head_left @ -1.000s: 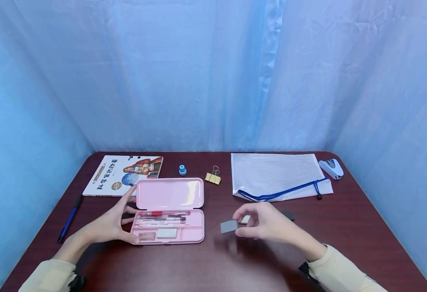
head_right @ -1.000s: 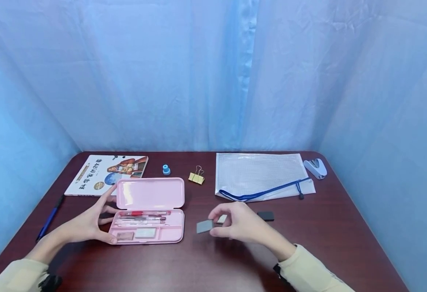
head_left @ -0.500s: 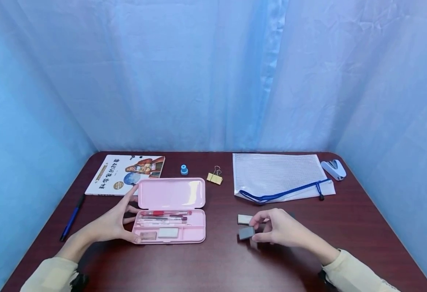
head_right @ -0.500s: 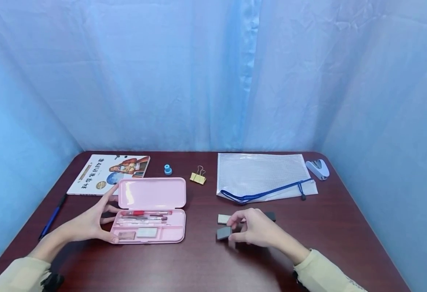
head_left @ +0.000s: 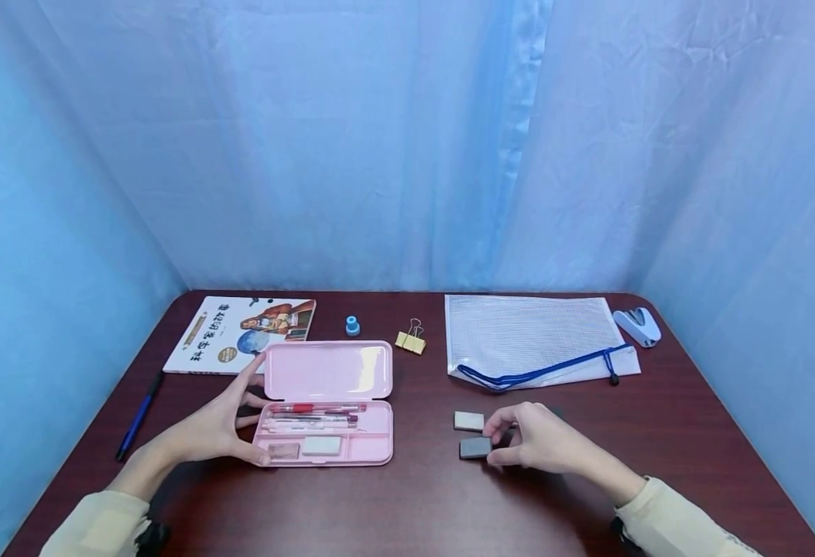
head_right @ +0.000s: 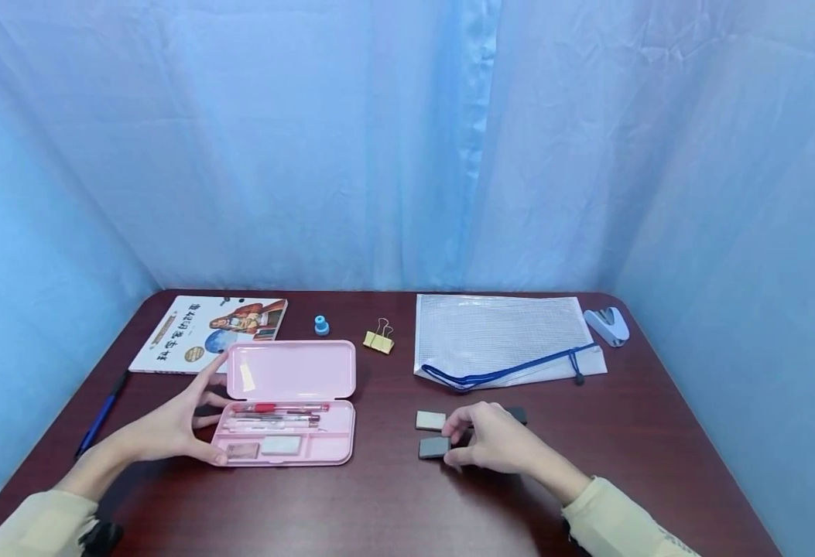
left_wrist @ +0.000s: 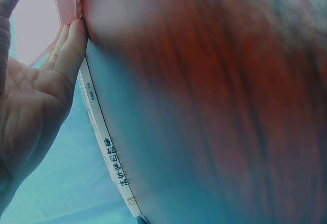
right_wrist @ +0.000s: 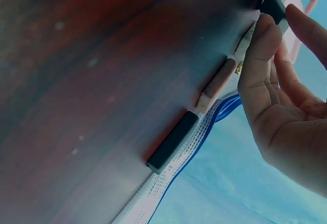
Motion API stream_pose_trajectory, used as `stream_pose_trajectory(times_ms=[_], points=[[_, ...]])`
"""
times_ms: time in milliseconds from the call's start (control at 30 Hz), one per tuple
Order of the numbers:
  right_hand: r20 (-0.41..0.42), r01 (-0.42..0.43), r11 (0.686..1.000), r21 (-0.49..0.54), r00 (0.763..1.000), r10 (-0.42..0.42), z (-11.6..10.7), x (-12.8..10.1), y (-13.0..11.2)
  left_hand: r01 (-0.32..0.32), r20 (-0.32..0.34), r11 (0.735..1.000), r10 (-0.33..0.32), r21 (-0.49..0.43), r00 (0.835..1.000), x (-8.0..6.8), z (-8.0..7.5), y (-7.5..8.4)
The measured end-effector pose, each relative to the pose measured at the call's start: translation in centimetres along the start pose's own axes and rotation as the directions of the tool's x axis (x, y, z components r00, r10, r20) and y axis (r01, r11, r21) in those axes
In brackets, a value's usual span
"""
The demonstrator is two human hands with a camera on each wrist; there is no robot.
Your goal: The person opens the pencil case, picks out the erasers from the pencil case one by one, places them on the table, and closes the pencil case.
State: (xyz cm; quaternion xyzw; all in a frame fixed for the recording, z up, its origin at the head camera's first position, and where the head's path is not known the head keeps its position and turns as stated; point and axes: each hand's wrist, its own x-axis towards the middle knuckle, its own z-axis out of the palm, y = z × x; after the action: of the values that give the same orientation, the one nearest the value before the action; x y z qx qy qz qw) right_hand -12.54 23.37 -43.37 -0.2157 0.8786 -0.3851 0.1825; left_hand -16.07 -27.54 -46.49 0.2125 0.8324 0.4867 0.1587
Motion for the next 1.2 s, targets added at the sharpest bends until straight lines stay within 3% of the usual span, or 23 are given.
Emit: stream_pose_trajectory(times_ms=[400, 800, 1200], points=[[0.025, -0.001, 1.000, -0.010, 1.000, 0.001, 0.3, 0.0, 1.4, -0.006, -0.002, 1.000, 0.006, -0.014, 1.000, -0.1, 0.0, -0.1], [-0.009, 0.048, 0.999, -0.013, 0.999, -0.048, 0.4, 0.0, 1.7, 0.001, -0.006, 1.000, 0.000, 0.018, 1.000, 0.0, 0.1, 0.0], [-0.017, 0.052, 0.999, -0.016, 0.998, -0.052, -0.4, 0.0, 0.8, 0.000, -0.009, 1.000, 0.000, 0.016, 1.000, 0.0, 0.0, -0.1]])
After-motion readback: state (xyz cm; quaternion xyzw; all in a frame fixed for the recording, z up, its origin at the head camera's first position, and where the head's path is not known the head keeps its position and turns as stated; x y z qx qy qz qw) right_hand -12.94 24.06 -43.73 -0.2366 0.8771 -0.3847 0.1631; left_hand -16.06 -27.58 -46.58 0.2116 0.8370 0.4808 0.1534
